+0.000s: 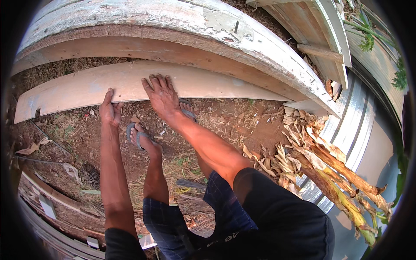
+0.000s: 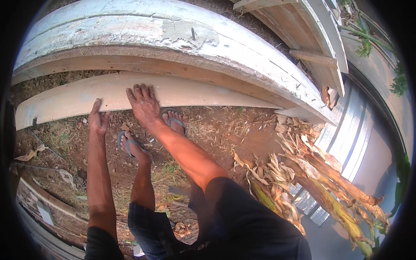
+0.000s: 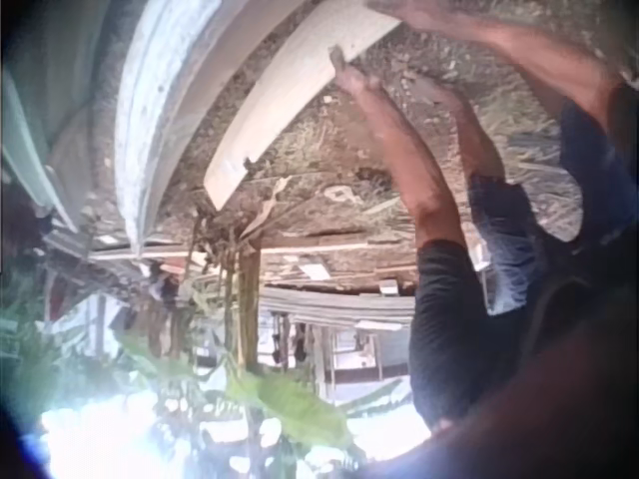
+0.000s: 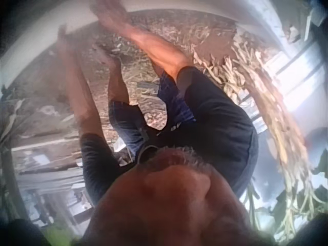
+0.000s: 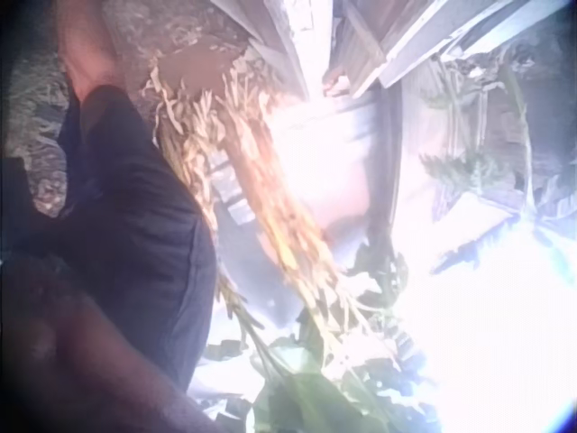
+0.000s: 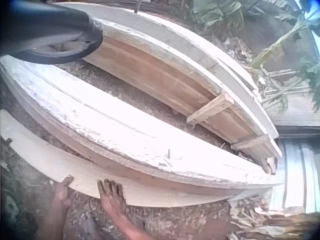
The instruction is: The person walks through a cluttered outdoor area, picks up a long wooden plank, and uses a hand saw to cut it while kneeling on the ground. The person positions the plank, saws through it, and then stands up with the cut piece.
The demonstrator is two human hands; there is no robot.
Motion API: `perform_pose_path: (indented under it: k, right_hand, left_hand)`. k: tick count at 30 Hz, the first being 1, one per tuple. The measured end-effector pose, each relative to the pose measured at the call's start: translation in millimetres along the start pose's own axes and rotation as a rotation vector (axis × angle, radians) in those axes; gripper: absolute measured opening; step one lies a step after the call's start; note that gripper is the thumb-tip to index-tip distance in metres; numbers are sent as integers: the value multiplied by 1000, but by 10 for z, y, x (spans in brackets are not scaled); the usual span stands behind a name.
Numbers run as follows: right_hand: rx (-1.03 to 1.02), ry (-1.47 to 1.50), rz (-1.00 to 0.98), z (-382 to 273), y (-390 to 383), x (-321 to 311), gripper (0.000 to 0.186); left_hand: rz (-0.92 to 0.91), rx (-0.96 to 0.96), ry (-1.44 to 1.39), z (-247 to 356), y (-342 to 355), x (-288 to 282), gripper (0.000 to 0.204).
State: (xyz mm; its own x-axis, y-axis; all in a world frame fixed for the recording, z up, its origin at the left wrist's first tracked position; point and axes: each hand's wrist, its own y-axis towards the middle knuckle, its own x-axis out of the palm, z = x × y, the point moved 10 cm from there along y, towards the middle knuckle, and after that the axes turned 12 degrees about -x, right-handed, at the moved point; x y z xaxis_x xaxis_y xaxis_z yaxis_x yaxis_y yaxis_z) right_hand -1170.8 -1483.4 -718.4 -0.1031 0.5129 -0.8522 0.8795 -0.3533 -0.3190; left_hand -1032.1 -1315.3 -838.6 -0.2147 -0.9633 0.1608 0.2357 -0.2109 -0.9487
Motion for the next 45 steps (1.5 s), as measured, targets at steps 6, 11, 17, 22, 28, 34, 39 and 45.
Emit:
perform_pose_path:
  k: [6,11,17,22,28,34,39,45]
  right_hand:
    - [-207,218,167,-534,17,-559,71]
    - [438,76,853,1330,-1780,-923,73]
    - [1006,1980,1117,1763,-2024,-92,61]
    - [956,1729,1077,2228,-1840,83,46]
    - [1000,1788,1084,1952,-1498,132,44]
    - [915,2086,854,-28,14,400,41]
    - [967,2280,751,-1398,1056,360,40]
    - [825,2242,333,-1536,814,359,51]
  left_hand:
    - [86,81,-51,1080,194,-802,43]
    - [515,362,-26,1998,-251,-1238,40]
    - [353,307,107,2273,-588,-1324,38]
    - [414,355,74,2423,-782,-1162,38]
    - [496,331,15,2907,-383,-1291,35]
    - [289,446,-235,2992,-831,-1702,96]
    - [-111,162,-157,1978,-1039,-651,105]
    - [130,101,93,2005,-830,-480,54]
